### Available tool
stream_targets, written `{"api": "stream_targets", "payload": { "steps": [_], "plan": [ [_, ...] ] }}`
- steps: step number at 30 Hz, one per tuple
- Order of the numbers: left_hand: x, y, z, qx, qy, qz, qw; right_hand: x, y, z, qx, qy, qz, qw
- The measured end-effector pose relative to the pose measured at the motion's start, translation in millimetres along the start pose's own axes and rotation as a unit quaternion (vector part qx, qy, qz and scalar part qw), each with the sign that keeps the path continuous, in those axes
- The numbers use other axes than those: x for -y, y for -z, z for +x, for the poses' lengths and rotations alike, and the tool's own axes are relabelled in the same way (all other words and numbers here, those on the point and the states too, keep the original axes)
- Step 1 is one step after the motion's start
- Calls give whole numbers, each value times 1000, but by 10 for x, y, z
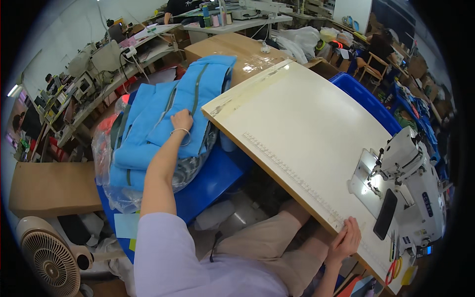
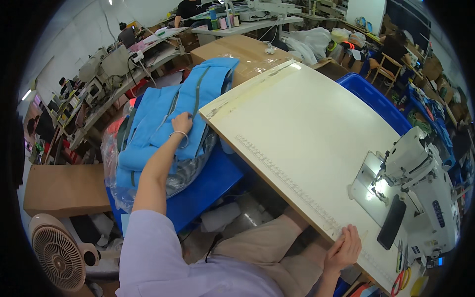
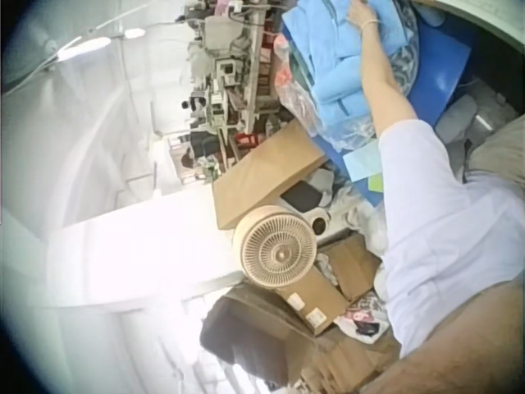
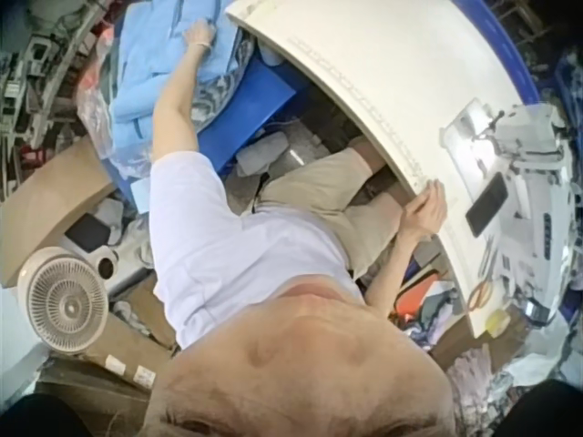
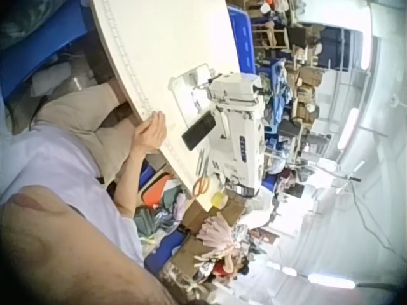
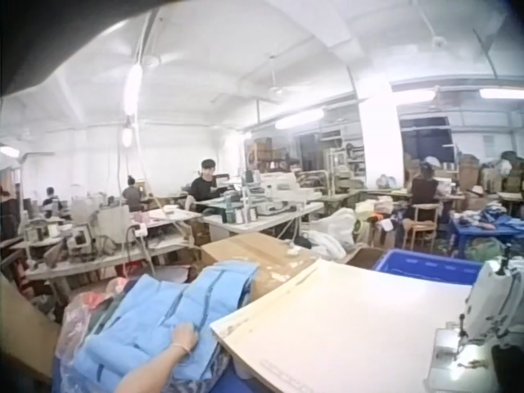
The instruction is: The person uses a sewing machine to stitch a blue fabric bag with a dark green trim. They repeatedly align the fabric edges, guide the material through the machine, and adjust the bag's position to sew different sections. The person also briefly adjusts their head-mounted camera strap during the process.
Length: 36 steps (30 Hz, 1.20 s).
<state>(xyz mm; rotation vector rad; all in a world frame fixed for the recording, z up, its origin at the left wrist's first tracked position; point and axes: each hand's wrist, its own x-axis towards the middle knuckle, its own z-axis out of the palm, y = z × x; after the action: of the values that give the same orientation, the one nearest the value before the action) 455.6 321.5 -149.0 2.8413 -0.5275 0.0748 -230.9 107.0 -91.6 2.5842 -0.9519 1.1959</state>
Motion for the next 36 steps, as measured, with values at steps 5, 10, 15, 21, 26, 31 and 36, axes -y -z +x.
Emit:
{"api": "stream_targets", "payload": {
  "steps": [5, 10, 15, 21, 26, 31, 36],
  "plan": [
    [-334, 43, -411, -159, 12, 42, 986, -53, 25, -25, -6, 10, -18, 1000],
    [-12, 112, -327, -73, -41, 88, 993, -16, -21, -7, -12, 15, -6, 1000],
    [90, 116, -330, -110, -77, 34, 990, -37, -12, 7, -21, 14, -6, 1000],
    [178, 793, -103, -276, -108, -198, 934, -61, -33, -15, -29, 10, 5, 1000],
    [-171, 2027, -9, -430, -171, -275, 843, -67, -51, -29, -43, 18, 6, 999],
    [-972, 3129, -433, -471, -236, -363, 768, -53, -38, -13, -47, 22, 13, 999],
    [-1665, 3819, -969, -491, -316, -411, 700, -44, -13, -2, -53, 13, 23, 998]
  ]
}}
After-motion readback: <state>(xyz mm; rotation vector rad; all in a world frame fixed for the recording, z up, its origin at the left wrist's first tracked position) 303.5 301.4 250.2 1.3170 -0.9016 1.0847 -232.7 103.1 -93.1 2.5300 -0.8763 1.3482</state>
